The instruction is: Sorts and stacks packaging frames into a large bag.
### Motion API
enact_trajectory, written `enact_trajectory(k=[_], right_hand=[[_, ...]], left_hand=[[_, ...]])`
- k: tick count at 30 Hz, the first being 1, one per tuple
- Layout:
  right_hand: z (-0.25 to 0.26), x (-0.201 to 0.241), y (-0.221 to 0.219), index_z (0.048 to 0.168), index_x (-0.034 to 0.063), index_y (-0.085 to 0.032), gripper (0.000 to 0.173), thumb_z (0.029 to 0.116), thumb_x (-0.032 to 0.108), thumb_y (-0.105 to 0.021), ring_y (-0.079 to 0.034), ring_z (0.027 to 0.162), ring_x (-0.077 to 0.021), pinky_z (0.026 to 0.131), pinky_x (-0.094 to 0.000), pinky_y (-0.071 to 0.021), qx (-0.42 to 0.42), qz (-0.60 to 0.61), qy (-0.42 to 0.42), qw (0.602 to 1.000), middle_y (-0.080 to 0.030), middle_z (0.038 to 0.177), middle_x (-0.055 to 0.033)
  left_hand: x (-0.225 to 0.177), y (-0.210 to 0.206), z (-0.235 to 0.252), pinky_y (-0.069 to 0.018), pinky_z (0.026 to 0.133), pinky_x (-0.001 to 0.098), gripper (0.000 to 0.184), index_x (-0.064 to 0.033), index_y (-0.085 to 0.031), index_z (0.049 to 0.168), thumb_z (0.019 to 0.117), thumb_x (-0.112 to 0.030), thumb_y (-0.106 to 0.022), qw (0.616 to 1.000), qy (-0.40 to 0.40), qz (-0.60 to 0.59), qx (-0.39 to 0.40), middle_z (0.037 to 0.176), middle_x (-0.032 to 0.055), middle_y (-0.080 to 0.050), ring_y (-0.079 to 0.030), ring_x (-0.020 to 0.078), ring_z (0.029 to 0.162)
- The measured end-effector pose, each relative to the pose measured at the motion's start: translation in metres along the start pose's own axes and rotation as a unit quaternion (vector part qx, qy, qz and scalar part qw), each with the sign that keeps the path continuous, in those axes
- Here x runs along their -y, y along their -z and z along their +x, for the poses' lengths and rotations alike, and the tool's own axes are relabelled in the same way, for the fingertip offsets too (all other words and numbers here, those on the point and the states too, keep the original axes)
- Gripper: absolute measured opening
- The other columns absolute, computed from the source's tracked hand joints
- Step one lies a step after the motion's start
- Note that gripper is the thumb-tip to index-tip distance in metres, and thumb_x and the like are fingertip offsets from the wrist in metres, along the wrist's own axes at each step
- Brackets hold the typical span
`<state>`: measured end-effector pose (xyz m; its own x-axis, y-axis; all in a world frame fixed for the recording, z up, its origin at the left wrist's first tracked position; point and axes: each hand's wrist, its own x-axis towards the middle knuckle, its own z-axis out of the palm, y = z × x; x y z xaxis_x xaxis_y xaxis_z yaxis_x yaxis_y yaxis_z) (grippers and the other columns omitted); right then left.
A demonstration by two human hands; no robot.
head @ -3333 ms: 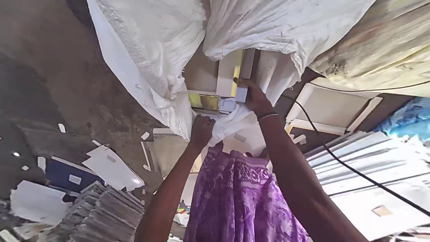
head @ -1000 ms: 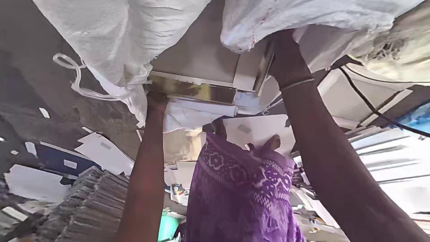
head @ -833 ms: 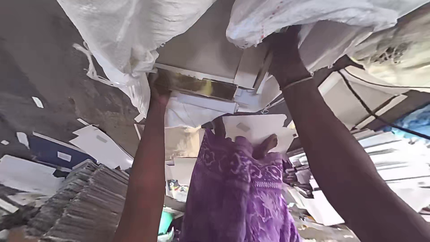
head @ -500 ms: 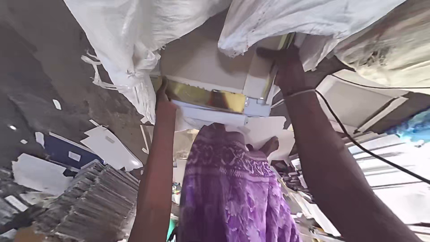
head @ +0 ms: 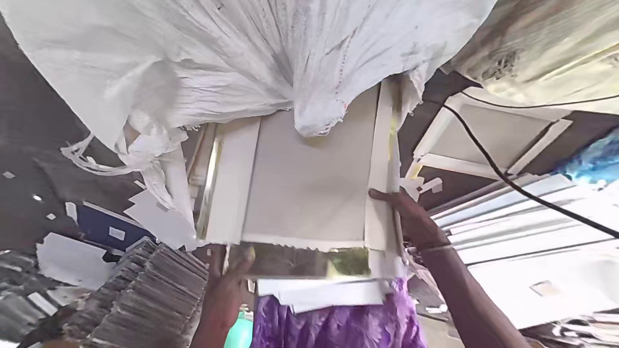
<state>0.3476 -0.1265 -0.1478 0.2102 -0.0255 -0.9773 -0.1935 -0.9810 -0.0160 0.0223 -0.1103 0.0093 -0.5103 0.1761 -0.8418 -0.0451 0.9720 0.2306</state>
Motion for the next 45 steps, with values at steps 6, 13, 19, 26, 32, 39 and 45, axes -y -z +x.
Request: enact_trajectory(k=[6,13,19,26,32,39,45], right_hand=[[0.009,0.003,0.040,0.143,0.0081,-0.040,0.060,0.0908,0.015,-0.068,-0.068,0.081,-0.0054,0.069,-0.0245,-0.0589,0.049,0.011,0.010,0.999,-0.066,0.101,-0.0018],[0.015,0.001,0.030,0.136,0.0082,-0.042,0.051,0.0907,0.005,-0.066,-0.068,0.077,-0.0036,0.067,-0.0222,-0.0588,0.063,0.020,0.022,0.998,-0.067,0.095,0.0011],[0.029,0.018,0.025,0.135,0.0104,-0.044,0.051,0.0892,0.011,-0.064,-0.068,0.081,-0.0032,0.070,-0.0223,-0.0590,0.076,-0.030,0.048,0.995,-0.067,0.098,0.0019],[0.069,0.033,0.015,0.150,0.0029,-0.040,0.063,0.0997,0.032,-0.064,-0.058,0.121,-0.0217,0.102,-0.0406,-0.0475,-0.010,-0.064,0.062,0.996,-0.056,0.139,-0.0182],[0.059,0.053,0.032,0.148,-0.0036,-0.043,0.062,0.0991,0.028,-0.066,-0.049,0.131,-0.0307,0.109,-0.0483,-0.0392,-0.065,-0.104,0.053,0.991,-0.049,0.145,-0.0254],[0.082,0.042,0.034,0.144,0.0049,-0.050,0.063,0.0924,0.032,-0.074,-0.059,0.117,-0.0241,0.099,-0.0461,-0.0488,-0.006,-0.032,0.058,0.998,-0.061,0.133,-0.0162],[0.014,0.031,0.063,0.148,0.0039,-0.043,0.060,0.0959,0.017,-0.070,-0.057,0.118,-0.0223,0.101,-0.0401,-0.0471,0.016,-0.054,0.040,0.998,-0.057,0.137,-0.0180]], left_hand=[[0.013,0.025,0.042,-0.0608,0.068,0.0277,0.084,-0.0184,-0.069,0.105,0.0702,-0.092,-0.048,0.969,0.042,-0.148,0.192,0.088,-0.0051,-0.075,-0.073,0.0083,0.079],[0.020,-0.033,0.136,-0.0597,0.075,0.0288,0.070,-0.0142,-0.049,0.135,0.1060,-0.059,-0.003,0.975,-0.005,-0.220,0.038,0.102,-0.0014,-0.070,-0.069,0.0060,0.090],[0.009,-0.035,0.116,-0.0617,0.080,0.0239,0.060,-0.0172,-0.056,0.115,0.1021,-0.067,-0.024,0.931,-0.163,-0.299,0.134,0.095,-0.0098,-0.074,-0.071,0.0004,0.092],[-0.027,-0.062,0.055,-0.0612,0.086,0.0329,0.074,-0.0240,-0.071,0.114,0.0716,-0.084,-0.059,0.879,-0.127,-0.391,0.242,0.103,-0.0046,-0.077,-0.073,0.0087,0.099],[-0.111,-0.071,0.102,-0.0566,0.084,0.0172,0.060,-0.0275,-0.064,0.122,0.0841,-0.075,-0.061,0.904,-0.205,-0.080,0.366,0.104,-0.0156,-0.072,-0.067,-0.0059,0.096],[-0.176,-0.113,0.115,-0.0567,0.072,0.0200,0.060,-0.0171,-0.039,0.147,0.0916,-0.011,-0.060,0.954,-0.124,0.151,0.229,0.110,-0.0012,-0.064,-0.064,0.0005,0.087],[-0.146,-0.081,0.050,-0.0578,0.069,0.0183,0.076,-0.0216,-0.027,0.158,0.0893,-0.005,-0.056,0.964,-0.098,0.144,0.201,0.114,0.0008,-0.064,-0.067,0.0002,0.084]])
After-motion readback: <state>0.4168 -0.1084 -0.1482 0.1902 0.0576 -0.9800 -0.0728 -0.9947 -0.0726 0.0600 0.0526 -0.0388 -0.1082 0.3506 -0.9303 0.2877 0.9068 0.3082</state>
